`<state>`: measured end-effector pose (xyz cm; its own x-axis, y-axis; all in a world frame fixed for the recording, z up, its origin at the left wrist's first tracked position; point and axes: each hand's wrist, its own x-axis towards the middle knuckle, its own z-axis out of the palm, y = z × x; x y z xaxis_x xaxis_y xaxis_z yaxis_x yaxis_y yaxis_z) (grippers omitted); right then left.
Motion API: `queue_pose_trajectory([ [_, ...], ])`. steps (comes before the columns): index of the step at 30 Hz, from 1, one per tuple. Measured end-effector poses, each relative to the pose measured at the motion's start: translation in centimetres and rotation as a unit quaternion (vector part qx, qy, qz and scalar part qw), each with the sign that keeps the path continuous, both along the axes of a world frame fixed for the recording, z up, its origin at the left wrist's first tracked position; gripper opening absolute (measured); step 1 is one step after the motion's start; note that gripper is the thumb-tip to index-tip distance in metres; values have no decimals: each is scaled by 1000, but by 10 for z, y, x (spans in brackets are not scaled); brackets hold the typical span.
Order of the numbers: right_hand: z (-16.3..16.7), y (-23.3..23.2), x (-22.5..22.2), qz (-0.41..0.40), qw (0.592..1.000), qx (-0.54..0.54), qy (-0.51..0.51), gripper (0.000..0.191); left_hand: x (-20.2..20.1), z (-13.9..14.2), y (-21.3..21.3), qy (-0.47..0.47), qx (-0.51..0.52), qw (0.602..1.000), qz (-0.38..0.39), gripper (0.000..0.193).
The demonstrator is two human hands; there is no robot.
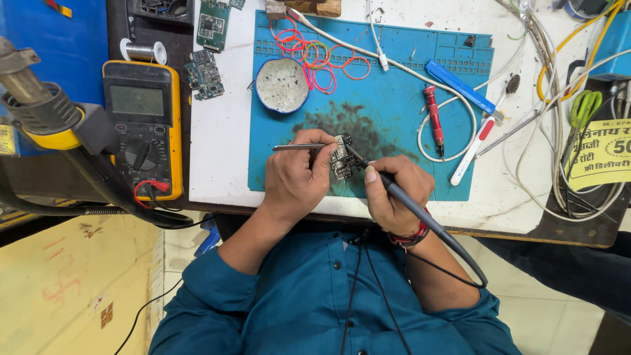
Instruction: The person solders components on a small circuit board at a repair workbench, holding the board with tweezers in one hand while applying a soldering iron with the other. They reposition the board repeatedly and touch the solder wire spool area as they work on different points of the board.
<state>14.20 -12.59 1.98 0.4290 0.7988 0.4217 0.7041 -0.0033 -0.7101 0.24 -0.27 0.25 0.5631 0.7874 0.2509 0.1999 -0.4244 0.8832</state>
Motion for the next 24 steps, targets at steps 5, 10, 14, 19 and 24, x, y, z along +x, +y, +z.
queue_pose_trajectory([
  [5, -1, 0, 0, 1, 1000, 0, 0, 8, -1, 0, 0, 1, -11, 1000, -2, 7],
  [10, -1, -1, 0, 5, 1000, 1, 3, 8, -1, 0, 0, -19, 22, 1000, -8, 8],
  [14, 0, 0, 0, 6, 1000, -2, 10, 8, -1, 1, 0, -7, 7, 1000, -5, 7],
  [19, 1, 0, 0, 6, 1000, -3, 6, 8, -1, 3, 1, -8, 6, 1000, -6, 7],
  [24, 2, 1, 0, 7, 1000, -1, 4, 8, 0, 4, 1, -10, 4, 1000, -9, 6],
])
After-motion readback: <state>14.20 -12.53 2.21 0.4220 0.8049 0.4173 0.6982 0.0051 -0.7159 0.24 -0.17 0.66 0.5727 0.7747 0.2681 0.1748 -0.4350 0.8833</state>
